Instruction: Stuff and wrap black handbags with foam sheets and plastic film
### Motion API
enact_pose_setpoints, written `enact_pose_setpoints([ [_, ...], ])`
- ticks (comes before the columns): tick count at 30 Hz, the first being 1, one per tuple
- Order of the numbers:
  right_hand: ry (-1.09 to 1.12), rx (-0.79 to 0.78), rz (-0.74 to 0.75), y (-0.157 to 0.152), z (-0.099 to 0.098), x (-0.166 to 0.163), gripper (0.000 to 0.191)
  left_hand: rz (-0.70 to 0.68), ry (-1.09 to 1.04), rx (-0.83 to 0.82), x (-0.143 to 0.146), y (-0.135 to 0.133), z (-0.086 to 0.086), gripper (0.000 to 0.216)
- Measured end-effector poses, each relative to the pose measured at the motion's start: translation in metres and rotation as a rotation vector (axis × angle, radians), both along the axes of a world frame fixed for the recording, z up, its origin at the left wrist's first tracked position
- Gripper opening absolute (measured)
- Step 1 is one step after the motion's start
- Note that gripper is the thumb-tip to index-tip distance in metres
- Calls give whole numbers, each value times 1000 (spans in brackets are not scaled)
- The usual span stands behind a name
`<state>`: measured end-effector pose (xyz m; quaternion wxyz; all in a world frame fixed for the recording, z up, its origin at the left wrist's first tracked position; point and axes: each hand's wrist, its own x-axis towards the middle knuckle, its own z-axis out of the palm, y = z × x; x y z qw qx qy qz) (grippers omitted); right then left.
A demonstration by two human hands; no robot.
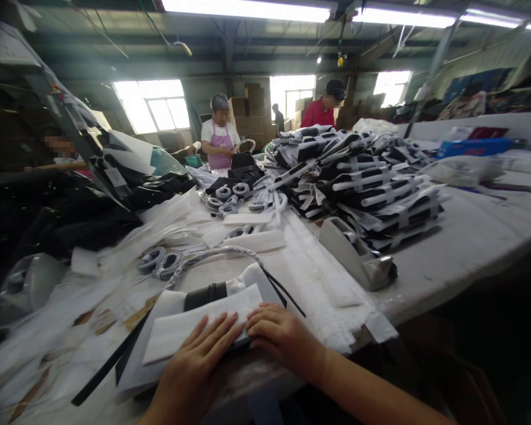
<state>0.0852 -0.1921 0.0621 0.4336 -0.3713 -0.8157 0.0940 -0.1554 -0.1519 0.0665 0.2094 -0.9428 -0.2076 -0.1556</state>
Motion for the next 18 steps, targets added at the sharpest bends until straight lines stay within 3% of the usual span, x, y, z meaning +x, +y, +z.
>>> enact_pose_setpoints([
  [2, -55, 30, -11, 1, 0, 0, 8, 16, -35, -105, 2, -3, 5, 84],
  [5, -124, 128, -63, 1, -1, -3, 11, 44, -109, -192, 6, -5, 8, 71],
  [11, -152, 264, -139, 2, -16, -8, 17, 51, -295, -95, 14, -1, -11, 37],
  [18, -127, 255, -162, -1, -21, -8, 17, -22, -418, -47, 12, -1, -25, 34],
])
